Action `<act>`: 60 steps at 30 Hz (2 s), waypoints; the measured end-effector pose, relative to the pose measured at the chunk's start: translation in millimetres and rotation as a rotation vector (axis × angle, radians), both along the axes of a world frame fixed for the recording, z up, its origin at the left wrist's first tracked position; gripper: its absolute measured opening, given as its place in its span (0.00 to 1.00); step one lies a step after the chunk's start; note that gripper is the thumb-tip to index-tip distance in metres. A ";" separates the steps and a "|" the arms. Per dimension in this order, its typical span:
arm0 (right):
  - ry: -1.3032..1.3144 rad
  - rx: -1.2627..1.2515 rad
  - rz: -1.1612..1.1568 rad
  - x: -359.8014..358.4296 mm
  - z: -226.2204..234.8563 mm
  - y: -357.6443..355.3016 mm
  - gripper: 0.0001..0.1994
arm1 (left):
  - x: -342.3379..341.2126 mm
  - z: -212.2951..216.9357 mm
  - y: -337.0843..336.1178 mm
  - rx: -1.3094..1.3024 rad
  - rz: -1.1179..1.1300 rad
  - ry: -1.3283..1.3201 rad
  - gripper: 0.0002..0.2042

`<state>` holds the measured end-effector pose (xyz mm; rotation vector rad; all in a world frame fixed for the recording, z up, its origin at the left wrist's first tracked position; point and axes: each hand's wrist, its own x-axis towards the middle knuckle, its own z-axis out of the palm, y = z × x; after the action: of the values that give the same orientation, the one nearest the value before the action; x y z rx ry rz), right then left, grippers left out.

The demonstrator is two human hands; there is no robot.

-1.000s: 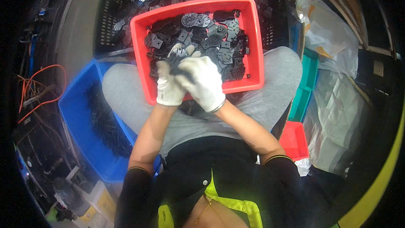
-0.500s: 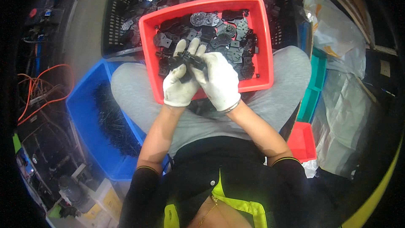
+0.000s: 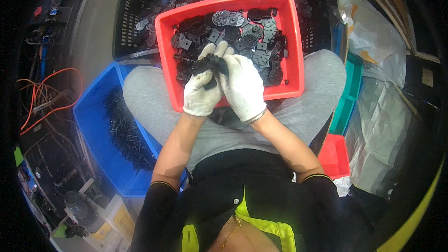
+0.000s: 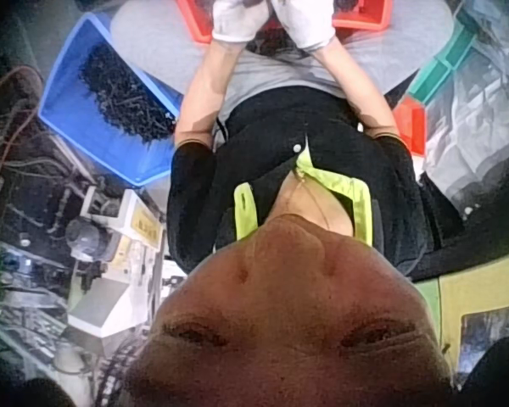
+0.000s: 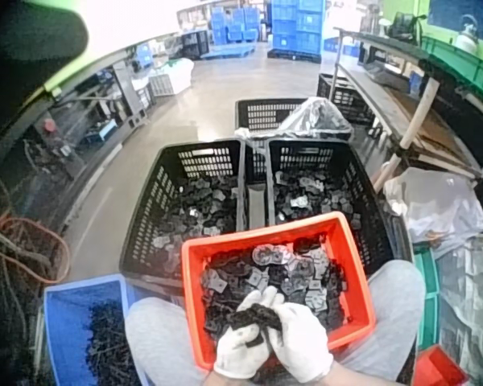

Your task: Sorting and inspecting small black plastic components in an industrial environment.

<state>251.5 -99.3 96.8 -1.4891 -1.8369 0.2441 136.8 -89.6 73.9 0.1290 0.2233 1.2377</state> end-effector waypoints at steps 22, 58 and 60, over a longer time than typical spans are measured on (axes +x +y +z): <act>-0.460 -0.121 0.045 107.4 -17.7 124.7 0.07 | -3.5 -12.4 5.3 -0.157 -0.027 -0.013 0.26; 0.889 -0.905 0.076 36.8 11.5 13.6 0.13 | 2.0 -5.4 4.4 -0.107 0.005 0.139 0.19; 0.588 -0.956 0.063 32.5 19.7 12.5 0.09 | 2.1 -5.4 4.4 -0.071 0.012 0.189 0.20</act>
<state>284.0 -86.8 116.5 -1.6694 -1.2985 1.5762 138.9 -85.2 68.6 0.1840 0.4319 1.2282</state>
